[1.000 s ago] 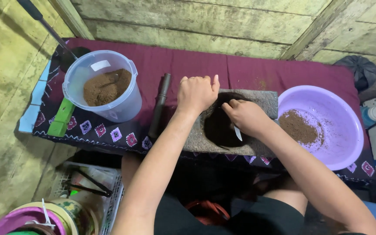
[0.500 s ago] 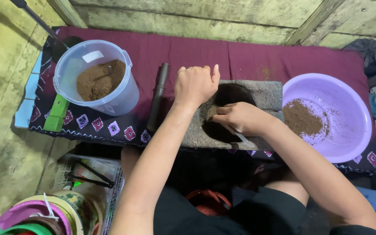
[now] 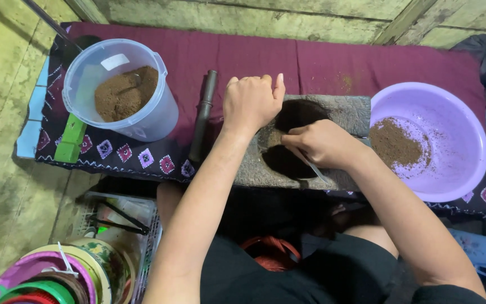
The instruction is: Scooping brown powder from a stone mortar into a plastic bowl using a spoon.
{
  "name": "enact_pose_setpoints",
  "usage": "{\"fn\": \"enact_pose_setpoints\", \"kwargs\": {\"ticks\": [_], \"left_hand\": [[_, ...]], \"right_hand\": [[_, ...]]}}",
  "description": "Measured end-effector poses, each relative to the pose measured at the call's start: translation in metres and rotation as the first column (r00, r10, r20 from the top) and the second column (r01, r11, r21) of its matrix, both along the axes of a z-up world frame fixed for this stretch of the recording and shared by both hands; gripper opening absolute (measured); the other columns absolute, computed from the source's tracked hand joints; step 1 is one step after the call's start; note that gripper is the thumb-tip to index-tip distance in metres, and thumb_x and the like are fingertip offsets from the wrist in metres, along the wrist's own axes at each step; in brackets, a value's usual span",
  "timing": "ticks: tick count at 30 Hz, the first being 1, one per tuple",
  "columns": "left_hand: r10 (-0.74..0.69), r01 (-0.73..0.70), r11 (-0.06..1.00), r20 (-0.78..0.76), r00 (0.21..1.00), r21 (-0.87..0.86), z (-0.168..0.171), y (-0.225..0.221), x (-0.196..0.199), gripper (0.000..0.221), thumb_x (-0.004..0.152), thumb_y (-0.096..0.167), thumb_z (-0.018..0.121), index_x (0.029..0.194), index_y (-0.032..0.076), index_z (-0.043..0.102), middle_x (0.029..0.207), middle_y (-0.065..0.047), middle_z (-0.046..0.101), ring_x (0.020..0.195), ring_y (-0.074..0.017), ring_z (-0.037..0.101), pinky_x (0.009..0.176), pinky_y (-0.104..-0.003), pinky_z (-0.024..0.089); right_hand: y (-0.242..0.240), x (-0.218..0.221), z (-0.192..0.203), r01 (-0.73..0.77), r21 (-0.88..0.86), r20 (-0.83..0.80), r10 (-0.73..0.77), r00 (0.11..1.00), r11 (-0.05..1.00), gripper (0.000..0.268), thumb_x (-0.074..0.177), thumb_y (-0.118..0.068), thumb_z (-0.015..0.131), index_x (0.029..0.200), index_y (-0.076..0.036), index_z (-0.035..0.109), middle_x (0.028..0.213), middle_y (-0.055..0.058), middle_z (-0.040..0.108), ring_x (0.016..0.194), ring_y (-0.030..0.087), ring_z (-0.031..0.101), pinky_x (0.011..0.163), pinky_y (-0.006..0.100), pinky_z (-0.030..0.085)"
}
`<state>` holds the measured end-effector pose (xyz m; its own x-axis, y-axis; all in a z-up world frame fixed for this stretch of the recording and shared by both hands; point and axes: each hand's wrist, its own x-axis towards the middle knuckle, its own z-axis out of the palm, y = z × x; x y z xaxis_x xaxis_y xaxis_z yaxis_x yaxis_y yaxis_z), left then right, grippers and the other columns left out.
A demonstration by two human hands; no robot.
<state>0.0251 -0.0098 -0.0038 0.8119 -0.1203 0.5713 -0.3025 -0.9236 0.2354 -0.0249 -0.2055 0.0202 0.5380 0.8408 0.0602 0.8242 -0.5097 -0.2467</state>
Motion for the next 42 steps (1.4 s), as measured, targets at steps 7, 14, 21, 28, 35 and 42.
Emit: {"fn": "enact_pose_setpoints", "kwargs": {"ticks": [7,14,21,28,35,42], "left_hand": [[0.004,-0.004,1.000,0.030,1.000,0.012,-0.005,-0.001,-0.001,0.058,0.102,0.046,0.038,0.073,0.009,0.071,0.063,-0.013,0.070,0.064,-0.0376,0.074,0.070,-0.051,0.049],[0.012,-0.012,1.000,0.048,0.999,0.020,-0.006,-0.001,0.001,0.057,0.102,0.046,0.038,0.073,0.010,0.071,0.062,-0.012,0.069,0.064,-0.0363,0.074,0.069,-0.050,0.049],[0.001,-0.002,1.000,0.056,0.998,0.014,-0.003,0.000,-0.002,0.057,0.102,0.046,0.039,0.072,0.010,0.071,0.062,-0.012,0.070,0.064,-0.0365,0.074,0.070,-0.052,0.050],[0.019,-0.019,1.000,0.105,0.994,0.005,-0.008,-0.003,-0.003,0.056,0.101,0.046,0.040,0.071,0.010,0.070,0.061,-0.011,0.069,0.062,-0.0362,0.073,0.068,-0.050,0.049],[0.015,-0.016,1.000,0.111,0.994,0.011,-0.008,-0.002,-0.002,0.054,0.102,0.046,0.040,0.072,0.012,0.070,0.062,-0.011,0.069,0.063,-0.0355,0.073,0.067,-0.049,0.049],[0.002,-0.001,1.000,0.069,0.998,-0.007,-0.007,-0.001,-0.002,0.057,0.103,0.046,0.039,0.072,0.010,0.070,0.062,-0.011,0.069,0.062,-0.0362,0.073,0.067,-0.050,0.048]], "right_hand": [[-0.003,0.001,-0.012,0.091,0.053,0.061,-0.094,0.994,0.994,0.010,0.096,-0.025,0.062,0.091,-0.017,0.062,0.076,0.007,0.068,0.072,0.036,0.070,0.053,0.046,0.055],[0.000,0.014,-0.041,0.034,-0.012,0.214,-0.030,0.976,0.999,0.012,0.096,-0.018,0.053,0.104,-0.012,0.060,0.082,0.003,0.065,0.066,0.032,0.069,0.050,0.039,0.054],[0.000,0.000,-0.020,-0.208,0.081,0.101,0.199,0.975,0.975,0.019,0.096,-0.014,0.052,0.107,-0.015,0.067,0.090,0.006,0.068,0.080,0.037,0.072,0.059,0.045,0.058],[-0.005,-0.004,-0.011,-0.071,0.021,0.119,0.068,0.991,0.997,0.006,0.095,-0.028,0.061,0.094,-0.023,0.065,0.078,-0.003,0.065,0.071,0.030,0.072,0.057,0.040,0.058],[-0.001,-0.006,-0.009,-0.080,0.027,0.123,0.077,0.989,0.996,0.016,0.105,-0.027,0.051,0.096,-0.023,0.064,0.078,-0.004,0.062,0.070,0.030,0.070,0.056,0.039,0.055],[-0.012,-0.010,0.026,-0.152,0.017,0.013,0.152,0.988,0.988,0.013,0.094,-0.020,0.062,0.084,-0.017,0.070,0.075,0.001,0.073,0.073,0.030,0.075,0.057,0.038,0.057]]}}
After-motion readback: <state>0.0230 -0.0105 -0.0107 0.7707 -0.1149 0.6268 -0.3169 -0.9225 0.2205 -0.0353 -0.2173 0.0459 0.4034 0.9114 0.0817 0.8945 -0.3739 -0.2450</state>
